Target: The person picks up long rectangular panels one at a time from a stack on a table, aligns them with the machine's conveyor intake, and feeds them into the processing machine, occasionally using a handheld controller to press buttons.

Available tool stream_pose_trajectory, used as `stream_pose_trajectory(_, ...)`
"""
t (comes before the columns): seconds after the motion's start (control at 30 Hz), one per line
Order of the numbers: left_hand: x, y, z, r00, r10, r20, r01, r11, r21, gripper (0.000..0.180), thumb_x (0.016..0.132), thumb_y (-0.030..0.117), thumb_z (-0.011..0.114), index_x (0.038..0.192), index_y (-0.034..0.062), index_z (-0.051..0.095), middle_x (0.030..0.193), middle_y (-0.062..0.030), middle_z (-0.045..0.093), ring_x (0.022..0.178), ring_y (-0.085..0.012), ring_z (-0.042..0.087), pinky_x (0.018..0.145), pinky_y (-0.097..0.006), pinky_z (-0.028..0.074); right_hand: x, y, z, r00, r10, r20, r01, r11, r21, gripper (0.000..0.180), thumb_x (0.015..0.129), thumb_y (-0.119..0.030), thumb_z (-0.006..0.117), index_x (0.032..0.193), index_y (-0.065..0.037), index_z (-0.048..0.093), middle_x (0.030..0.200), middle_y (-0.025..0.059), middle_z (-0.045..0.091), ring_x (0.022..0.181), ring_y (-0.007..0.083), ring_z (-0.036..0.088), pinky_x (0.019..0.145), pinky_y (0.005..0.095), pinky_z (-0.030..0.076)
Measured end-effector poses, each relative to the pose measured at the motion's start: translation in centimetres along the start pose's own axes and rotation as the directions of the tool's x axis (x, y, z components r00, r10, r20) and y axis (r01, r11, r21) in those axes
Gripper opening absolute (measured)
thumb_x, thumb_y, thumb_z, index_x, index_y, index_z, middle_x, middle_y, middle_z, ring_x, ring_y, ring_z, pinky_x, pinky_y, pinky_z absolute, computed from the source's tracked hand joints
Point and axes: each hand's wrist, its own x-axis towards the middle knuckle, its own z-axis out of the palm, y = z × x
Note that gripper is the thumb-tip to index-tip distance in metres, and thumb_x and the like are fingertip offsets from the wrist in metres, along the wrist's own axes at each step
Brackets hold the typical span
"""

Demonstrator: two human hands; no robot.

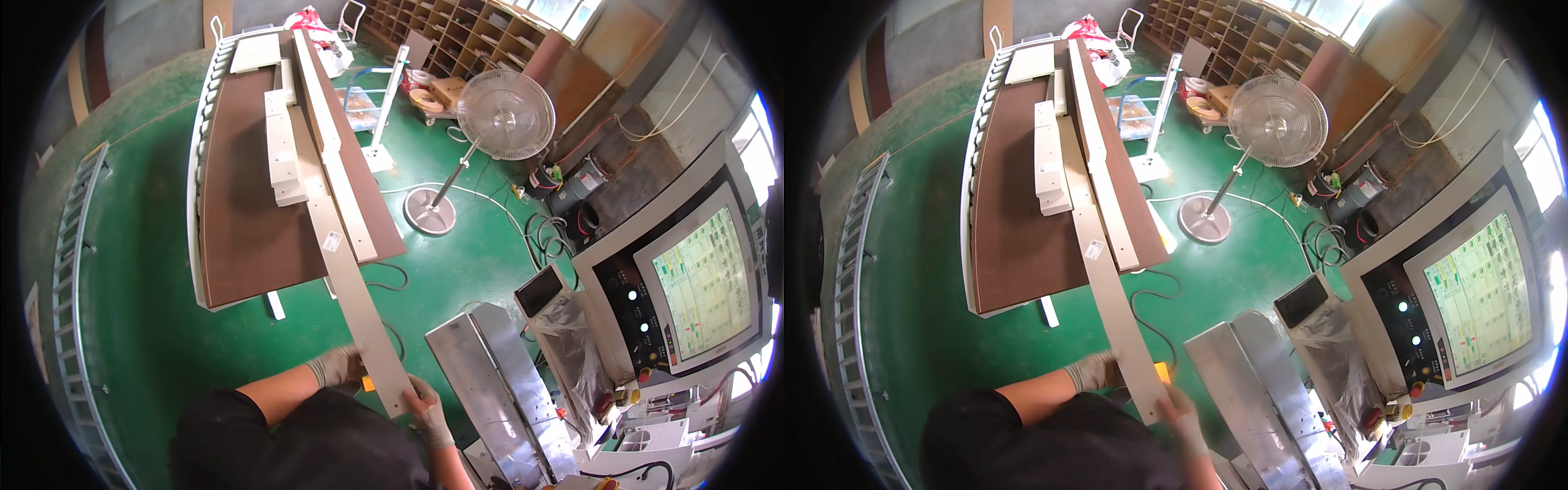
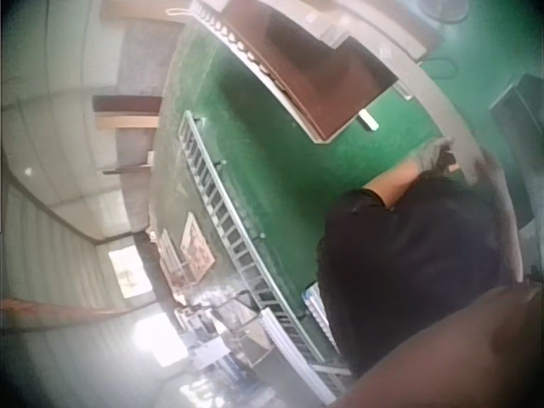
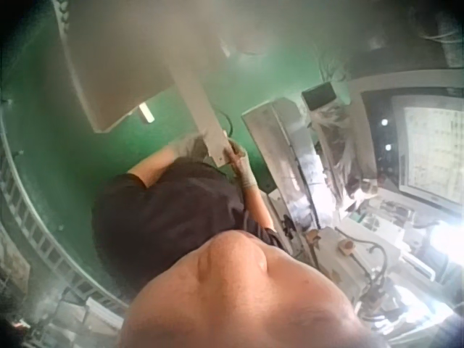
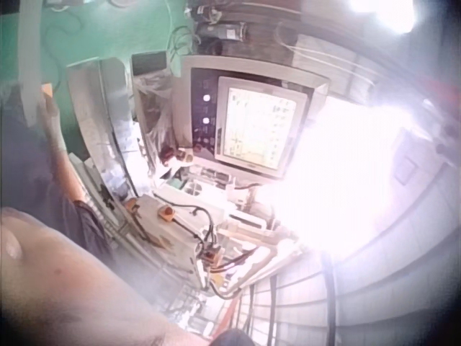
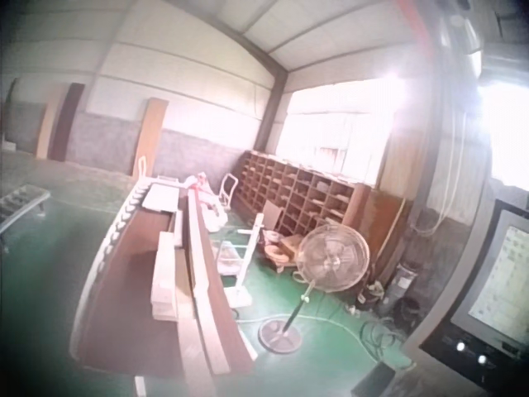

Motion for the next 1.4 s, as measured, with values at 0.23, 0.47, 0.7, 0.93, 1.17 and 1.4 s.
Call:
stream_pose_trajectory(0.23, 9.5, 8.0, -2.6, 0.926, 0.343, -0.156, -0.376, 0.859, -0.348, 0.041, 0.106, 0.041, 0.049, 0.127, 0.0088, 0.061, 0.123, -0.0101, 0.07, 0.114, -0.03, 0.067, 0.103, -0.051, 0.053, -15.0, -7.2, -9.2, 0.937, 0.302, -0.175, -0.308, 0.951, -0.008, 0.043, 0.099, -0.024, 0.072, 0.131, 0.004, 0.066, 0.114, 0.0111, 0.073, 0.105, 0.0158, 0.067, 0.092, 0.0317, 0.053)
stream_pose_trajectory(0.47, 11.5, -0.6, 10.9, 0.974, 0.008, 0.227, -0.057, 0.976, 0.209, 0.052, 0.104, 0.044, 0.057, 0.139, 0.005, 0.056, 0.136, -0.0093, 0.063, 0.128, -0.0265, 0.06, 0.114, -0.048, 0.044, -33.4, 3.9, -5.6, 0.682, 0.59, -0.433, -0.586, 0.795, 0.16, 0.03, 0.096, -0.026, 0.073, 0.109, 0.001, 0.073, 0.083, 0.0034, 0.069, 0.071, 0.0122, 0.062, 0.063, 0.0308, 0.051)
stream_pose_trajectory(0.7, 11.5, -15.7, 17.5, 0.753, -0.58, 0.311, -0.149, 0.31, 0.939, 0.056, 0.105, 0.042, 0.06, 0.143, 0.0005, 0.053, 0.135, -0.0105, 0.064, 0.125, -0.0206, 0.06, 0.11, -0.039, 0.046, -39.8, 13.2, 8.4, 0.41, 0.723, -0.556, -0.469, 0.69, 0.551, 0.047, 0.095, -0.044, 0.07, 0.101, 0.002, 0.074, 0.081, 0.0032, 0.071, 0.075, 0.0149, 0.062, 0.07, 0.0359, 0.051)
stream_pose_trajectory(0.93, 12.1, -29.7, 19.8, 0.598, -0.732, 0.325, -0.353, 0.123, 0.927, 0.052, 0.109, 0.045, 0.049, 0.117, -0.0058, 0.059, 0.108, -0.0173, 0.066, 0.103, -0.0249, 0.061, 0.094, -0.037, 0.048, -40.5, 7.5, 12.1, 0.055, 0.809, -0.586, -0.423, 0.55, 0.72, 0.053, 0.097, -0.051, 0.064, 0.103, 0.001, 0.074, 0.077, 0.0039, 0.065, 0.072, 0.0137, 0.059, 0.067, 0.0341, 0.048)
stream_pose_trajectory(1.17, 12.7, -36.6, 20.6, 0.708, -0.635, 0.309, -0.42, -0.027, 0.907, 0.057, 0.109, 0.048, 0.047, 0.089, -0.0043, 0.059, 0.086, -0.0252, 0.061, 0.084, -0.0369, 0.06, 0.081, -0.044, 0.047, -40.8, 5.2, 4.6, 0.006, 0.796, -0.605, -0.369, 0.564, 0.739, 0.054, 0.1, -0.049, 0.06, 0.099, 0.003, 0.071, 0.083, 0.0066, 0.067, 0.079, 0.0161, 0.058, 0.074, 0.0369, 0.048)
stream_pose_trajectory(1.4, 12.8, -43.1, 20.4, 0.782, -0.584, 0.22, -0.284, -0.019, 0.959, 0.061, 0.108, 0.049, 0.047, 0.081, -0.0052, 0.057, 0.082, -0.0265, 0.061, 0.08, -0.0452, 0.056, 0.078, -0.047, 0.047, -44.8, 6.2, -0.4, 0.075, 0.817, -0.572, -0.244, 0.571, 0.784, 0.047, 0.103, -0.042, 0.059, 0.078, -0.002, 0.056, 0.072, 0.0002, 0.047, 0.072, 0.0111, 0.044, 0.063, 0.0347, 0.039)
